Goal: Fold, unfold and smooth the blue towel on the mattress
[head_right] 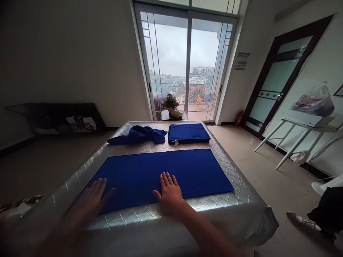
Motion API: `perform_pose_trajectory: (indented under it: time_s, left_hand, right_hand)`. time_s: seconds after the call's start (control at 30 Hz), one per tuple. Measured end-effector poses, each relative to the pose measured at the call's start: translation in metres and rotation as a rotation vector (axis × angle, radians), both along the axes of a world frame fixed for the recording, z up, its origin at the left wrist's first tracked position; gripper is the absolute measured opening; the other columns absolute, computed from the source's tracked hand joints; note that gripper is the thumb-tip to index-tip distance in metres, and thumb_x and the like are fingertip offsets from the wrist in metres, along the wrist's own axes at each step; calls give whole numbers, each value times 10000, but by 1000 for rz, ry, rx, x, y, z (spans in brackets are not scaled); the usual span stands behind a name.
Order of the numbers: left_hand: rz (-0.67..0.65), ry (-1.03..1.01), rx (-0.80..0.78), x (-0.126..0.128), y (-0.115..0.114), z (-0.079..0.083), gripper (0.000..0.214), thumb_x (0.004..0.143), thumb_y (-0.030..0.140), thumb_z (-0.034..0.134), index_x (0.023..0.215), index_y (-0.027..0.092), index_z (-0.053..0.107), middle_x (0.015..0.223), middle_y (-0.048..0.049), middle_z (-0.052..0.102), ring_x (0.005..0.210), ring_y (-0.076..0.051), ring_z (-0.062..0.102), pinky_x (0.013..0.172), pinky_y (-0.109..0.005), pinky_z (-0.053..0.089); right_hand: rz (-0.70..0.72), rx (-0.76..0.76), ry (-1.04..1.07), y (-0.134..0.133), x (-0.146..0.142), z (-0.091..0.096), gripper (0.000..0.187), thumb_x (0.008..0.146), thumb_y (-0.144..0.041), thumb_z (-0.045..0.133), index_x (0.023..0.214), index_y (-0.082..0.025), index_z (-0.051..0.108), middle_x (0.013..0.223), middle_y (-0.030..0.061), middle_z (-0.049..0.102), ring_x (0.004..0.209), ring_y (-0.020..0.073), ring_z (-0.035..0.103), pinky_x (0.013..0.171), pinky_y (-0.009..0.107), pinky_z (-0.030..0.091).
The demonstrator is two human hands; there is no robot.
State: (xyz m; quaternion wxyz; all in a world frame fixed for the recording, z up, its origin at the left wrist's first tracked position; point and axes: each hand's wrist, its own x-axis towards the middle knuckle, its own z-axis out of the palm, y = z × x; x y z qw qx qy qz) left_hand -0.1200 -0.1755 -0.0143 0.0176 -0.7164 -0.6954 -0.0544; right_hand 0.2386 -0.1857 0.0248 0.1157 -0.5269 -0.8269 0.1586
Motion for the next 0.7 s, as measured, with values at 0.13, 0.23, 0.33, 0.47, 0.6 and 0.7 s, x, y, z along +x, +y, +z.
perform_pose_trajectory:
  time_s: [0.13, 0.23, 0.33, 0.47, 0.6, 0.7]
  left_hand:
    - [-350, -95, -59, 121, 13, 23, 802, 993, 680, 211, 1596, 157, 287, 1665, -125, 242, 1548, -285, 210, 1250, -500, 231]
    - [-598, -133, -90, 181, 22, 26, 750, 1006, 666, 241, 1598, 208, 277, 1668, -84, 243, 1550, -228, 211, 1269, -423, 206]
    - [-614, -127, -101, 191, 27, 20, 730, 1018, 646, 224, 1603, 210, 242, 1677, -72, 214, 1556, -218, 184, 1279, -426, 168]
    - [-491, -100, -129, 148, 26, 9, 716, 1019, 640, 217, 1610, 235, 201, 1686, -56, 191, 1563, -233, 156, 1277, -461, 154]
    - [-271, -65, -164, 68, 17, 1, 757, 1009, 643, 207, 1612, 185, 196, 1690, -92, 149, 1564, -281, 131, 1264, -533, 146]
    - [-107, -27, -108, -2, 7, -10, 794, 996, 637, 203, 1600, 124, 251, 1672, -152, 222, 1551, -326, 180, 1242, -572, 186]
  right_hand:
    - [0, 22, 9, 1, 3, -3, 728, 1050, -570, 179, 1609, -106, 225, 1670, 109, 157, 1561, 222, 104, 1276, 456, 95]
    - [-10, 33, -22, 1, 18, -6, 688, 1057, -525, 198, 1608, -115, 237, 1668, 102, 177, 1559, 216, 120, 1276, 449, 94]
    - [-98, 16, -68, -2, 50, -4, 707, 1052, -548, 203, 1608, -112, 230, 1673, 95, 166, 1559, 221, 121, 1274, 443, 103]
    - [-271, -32, -171, -7, 113, 1, 732, 1044, -571, 199, 1611, -108, 205, 1681, 83, 142, 1561, 218, 106, 1271, 446, 110]
    - [-435, -50, -269, -9, 178, -3, 723, 1036, -535, 231, 1615, -104, 194, 1685, 80, 149, 1560, 213, 120, 1271, 439, 103]
    - [-484, -49, -316, -10, 214, -10, 731, 1027, -519, 240, 1611, -82, 206, 1686, 87, 157, 1559, 213, 130, 1269, 425, 119]
